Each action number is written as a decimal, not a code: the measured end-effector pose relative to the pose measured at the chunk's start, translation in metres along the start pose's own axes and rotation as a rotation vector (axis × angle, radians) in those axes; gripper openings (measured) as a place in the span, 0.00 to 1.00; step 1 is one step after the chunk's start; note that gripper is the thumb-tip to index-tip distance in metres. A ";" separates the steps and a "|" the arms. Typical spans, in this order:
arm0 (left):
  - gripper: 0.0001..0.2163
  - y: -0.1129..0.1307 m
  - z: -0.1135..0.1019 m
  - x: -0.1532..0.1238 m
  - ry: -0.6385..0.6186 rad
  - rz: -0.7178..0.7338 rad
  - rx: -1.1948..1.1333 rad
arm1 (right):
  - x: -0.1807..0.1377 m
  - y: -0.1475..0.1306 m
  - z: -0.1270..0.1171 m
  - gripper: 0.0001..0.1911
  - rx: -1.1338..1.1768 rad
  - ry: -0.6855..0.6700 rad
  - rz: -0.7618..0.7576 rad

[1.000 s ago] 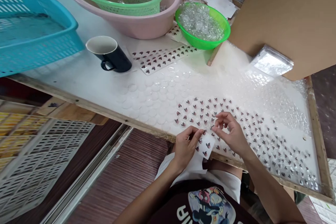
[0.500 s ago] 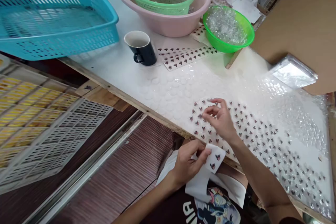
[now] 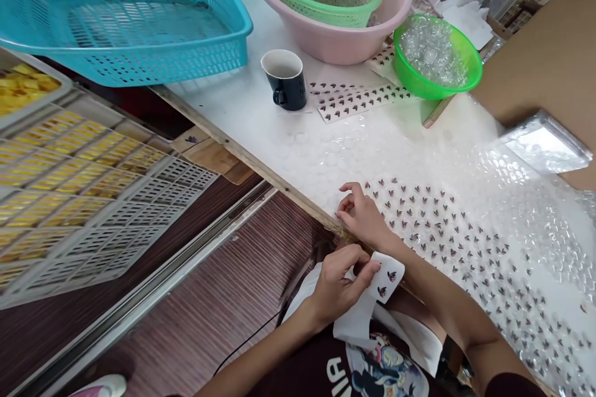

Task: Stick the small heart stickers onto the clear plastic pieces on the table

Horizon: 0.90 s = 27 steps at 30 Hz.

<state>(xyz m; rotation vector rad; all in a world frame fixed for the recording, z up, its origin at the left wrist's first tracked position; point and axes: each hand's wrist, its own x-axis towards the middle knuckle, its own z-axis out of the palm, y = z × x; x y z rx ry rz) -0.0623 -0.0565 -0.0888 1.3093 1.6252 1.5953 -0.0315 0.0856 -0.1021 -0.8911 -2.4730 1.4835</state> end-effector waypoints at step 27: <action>0.11 -0.003 -0.006 -0.002 0.051 -0.010 -0.047 | 0.013 -0.002 -0.023 0.04 -0.049 0.101 0.191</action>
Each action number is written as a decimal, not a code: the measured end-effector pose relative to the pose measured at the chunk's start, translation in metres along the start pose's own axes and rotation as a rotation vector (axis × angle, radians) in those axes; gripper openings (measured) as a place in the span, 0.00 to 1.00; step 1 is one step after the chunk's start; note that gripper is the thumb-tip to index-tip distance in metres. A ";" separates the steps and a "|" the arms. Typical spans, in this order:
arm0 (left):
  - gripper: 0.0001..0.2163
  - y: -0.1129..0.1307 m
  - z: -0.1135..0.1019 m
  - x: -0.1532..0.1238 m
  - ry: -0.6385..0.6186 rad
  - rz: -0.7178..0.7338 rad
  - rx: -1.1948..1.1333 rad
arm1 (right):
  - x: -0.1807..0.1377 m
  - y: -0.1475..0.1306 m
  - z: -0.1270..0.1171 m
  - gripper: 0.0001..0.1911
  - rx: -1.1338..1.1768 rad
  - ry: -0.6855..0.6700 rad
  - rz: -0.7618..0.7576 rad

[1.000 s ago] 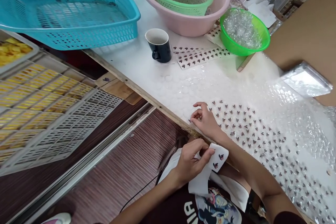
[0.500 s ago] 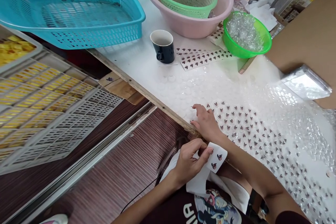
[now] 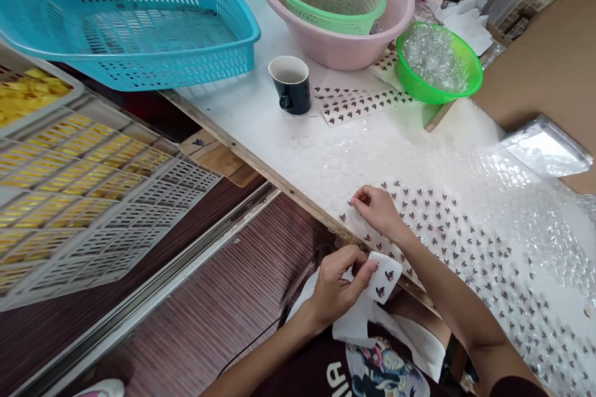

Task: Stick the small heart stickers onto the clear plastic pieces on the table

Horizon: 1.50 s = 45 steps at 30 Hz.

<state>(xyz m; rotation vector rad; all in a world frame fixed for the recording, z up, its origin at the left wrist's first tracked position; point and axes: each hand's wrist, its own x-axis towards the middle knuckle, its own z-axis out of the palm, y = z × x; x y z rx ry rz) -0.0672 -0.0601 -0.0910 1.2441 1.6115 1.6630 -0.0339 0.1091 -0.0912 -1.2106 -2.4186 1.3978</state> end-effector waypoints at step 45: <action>0.13 -0.013 -0.003 0.017 0.159 -0.434 -0.125 | -0.091 0.009 -0.039 0.04 0.035 0.105 -0.272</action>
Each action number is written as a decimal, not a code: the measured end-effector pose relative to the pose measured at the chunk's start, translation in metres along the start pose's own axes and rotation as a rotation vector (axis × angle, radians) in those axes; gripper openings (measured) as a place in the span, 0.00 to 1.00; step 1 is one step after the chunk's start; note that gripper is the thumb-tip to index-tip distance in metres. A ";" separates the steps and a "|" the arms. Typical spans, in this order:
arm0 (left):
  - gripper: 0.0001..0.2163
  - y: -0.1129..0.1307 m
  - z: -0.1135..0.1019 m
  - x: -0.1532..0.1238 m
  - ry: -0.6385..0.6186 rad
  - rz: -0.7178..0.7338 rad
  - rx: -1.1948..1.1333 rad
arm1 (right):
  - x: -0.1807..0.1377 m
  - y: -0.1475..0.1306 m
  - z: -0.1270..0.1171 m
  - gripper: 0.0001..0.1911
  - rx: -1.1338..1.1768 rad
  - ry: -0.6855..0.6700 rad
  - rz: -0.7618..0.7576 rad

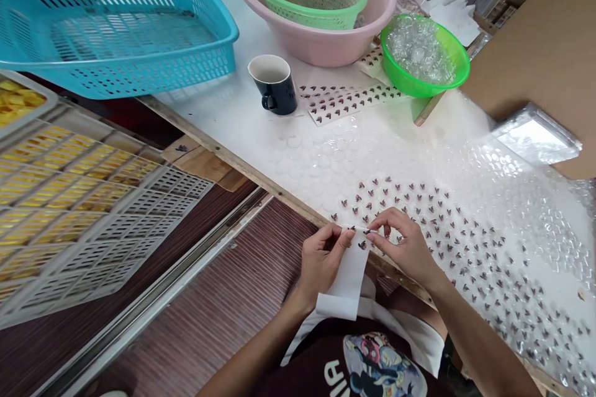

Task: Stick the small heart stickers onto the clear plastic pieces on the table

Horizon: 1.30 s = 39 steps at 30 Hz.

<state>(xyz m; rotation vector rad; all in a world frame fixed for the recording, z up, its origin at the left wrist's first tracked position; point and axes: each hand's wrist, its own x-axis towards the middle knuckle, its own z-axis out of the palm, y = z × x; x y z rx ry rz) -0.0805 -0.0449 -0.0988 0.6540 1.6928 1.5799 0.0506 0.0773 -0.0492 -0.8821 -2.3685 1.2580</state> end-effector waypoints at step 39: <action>0.17 0.002 -0.004 -0.005 -0.112 0.173 0.134 | 0.012 -0.019 0.012 0.16 0.338 0.105 -0.016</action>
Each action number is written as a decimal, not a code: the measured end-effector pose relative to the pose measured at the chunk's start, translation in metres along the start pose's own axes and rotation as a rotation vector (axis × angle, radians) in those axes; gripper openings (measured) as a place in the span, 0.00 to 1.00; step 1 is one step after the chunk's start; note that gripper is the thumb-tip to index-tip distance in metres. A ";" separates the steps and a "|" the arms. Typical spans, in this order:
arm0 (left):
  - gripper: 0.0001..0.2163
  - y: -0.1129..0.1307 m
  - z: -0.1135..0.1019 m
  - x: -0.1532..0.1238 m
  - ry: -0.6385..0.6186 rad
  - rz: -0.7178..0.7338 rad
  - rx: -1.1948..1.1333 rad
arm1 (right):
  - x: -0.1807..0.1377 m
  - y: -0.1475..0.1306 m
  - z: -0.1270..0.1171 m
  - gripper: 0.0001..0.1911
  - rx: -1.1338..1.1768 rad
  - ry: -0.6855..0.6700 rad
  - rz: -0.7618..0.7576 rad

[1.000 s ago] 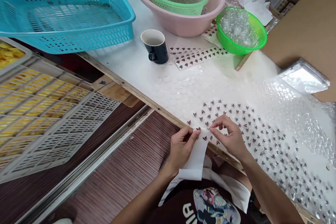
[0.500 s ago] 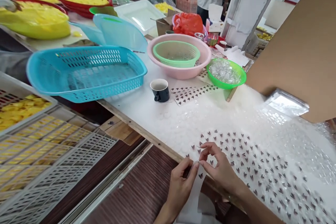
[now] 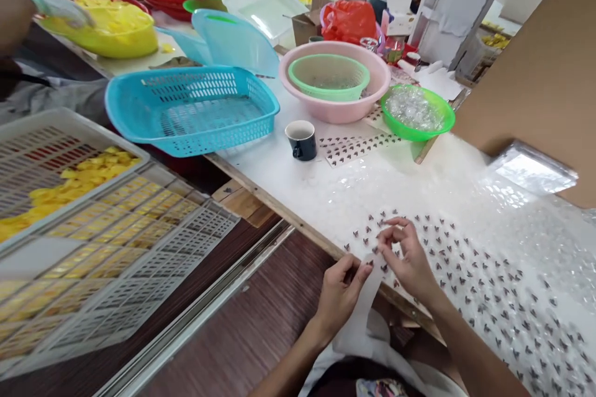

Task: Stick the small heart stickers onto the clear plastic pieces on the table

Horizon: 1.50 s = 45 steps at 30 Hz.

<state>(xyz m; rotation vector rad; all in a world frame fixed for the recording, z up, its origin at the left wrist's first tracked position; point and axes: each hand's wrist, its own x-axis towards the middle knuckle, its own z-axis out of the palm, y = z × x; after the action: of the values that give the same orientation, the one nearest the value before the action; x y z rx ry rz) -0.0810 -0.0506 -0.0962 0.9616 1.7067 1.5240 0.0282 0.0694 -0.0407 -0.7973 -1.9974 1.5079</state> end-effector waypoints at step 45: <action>0.17 -0.013 -0.007 -0.019 -0.023 -0.049 0.017 | 0.078 0.045 0.061 0.03 -0.392 -0.154 0.034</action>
<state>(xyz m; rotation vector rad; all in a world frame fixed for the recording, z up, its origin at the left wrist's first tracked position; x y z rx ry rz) -0.0784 -0.0711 -0.1085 0.9356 1.7165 1.4639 -0.0619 0.0941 -0.0956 -0.8919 -2.4500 1.2418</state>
